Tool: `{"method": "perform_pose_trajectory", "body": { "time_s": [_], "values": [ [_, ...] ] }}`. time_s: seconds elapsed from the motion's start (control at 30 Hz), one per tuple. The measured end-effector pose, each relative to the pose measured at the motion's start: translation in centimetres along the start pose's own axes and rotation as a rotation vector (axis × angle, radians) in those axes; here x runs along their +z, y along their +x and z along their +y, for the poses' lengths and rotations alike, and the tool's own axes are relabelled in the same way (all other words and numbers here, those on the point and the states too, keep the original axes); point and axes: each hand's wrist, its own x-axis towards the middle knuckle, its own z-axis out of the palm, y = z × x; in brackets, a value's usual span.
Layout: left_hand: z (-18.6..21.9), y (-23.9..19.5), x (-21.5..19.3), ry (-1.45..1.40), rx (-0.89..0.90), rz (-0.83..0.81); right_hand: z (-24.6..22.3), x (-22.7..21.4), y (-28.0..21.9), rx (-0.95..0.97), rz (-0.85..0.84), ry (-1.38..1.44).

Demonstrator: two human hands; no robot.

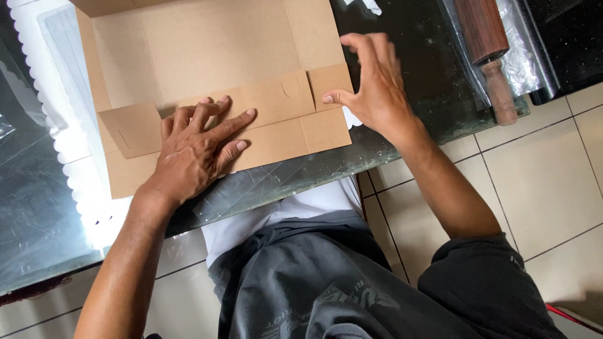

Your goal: Assemble cardboard bakery boxes by folding and fitting tabs.

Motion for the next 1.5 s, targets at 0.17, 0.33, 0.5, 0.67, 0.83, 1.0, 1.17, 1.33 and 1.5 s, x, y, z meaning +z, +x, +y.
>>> {"method": "perform_pose_trajectory", "body": {
  "time_s": [0.17, 0.33, 0.5, 0.67, 0.83, 1.0, 1.17, 1.33, 1.5],
  "values": [
    [1.1, 0.7, -1.4, -0.042, -0.081, -0.041, -0.4, 0.0, -1.1, -0.07, 0.002, -0.275],
    [0.9, 2.3, -1.7, 0.056, -0.012, 0.216, 0.0, 0.0, -1.5, -0.075, 0.046, -0.158],
    [2.7, 3.7, -3.1, -0.004, -0.027, 0.199, -0.3, -0.6, -2.3, 0.215, -0.022, 0.077],
    [3.6, 3.9, -2.1, -0.11, 0.043, 0.226, -2.7, -1.8, -2.4, 0.032, 0.046, 0.094],
    [3.2, 3.3, -0.6, -0.05, 0.058, 0.243, -6.8, -1.7, -1.8, -0.317, 0.026, 0.015],
    [4.3, -0.7, -4.9, 0.119, 0.125, 0.416, -5.5, -0.1, -2.2, -0.364, -0.02, -0.041],
    [-1.5, -7.6, -7.5, 0.035, -0.29, 0.433, -5.3, -0.1, -2.3, -0.316, -0.058, 0.015],
    [-3.3, -6.4, -5.3, -0.143, -0.177, 0.371, -5.4, 0.7, -1.7, -0.398, -0.038, -0.06],
    [-0.2, -2.4, -6.7, 0.014, -0.017, 0.302, -4.7, -1.6, 0.7, -0.498, 0.084, -0.264]
  ]
}}
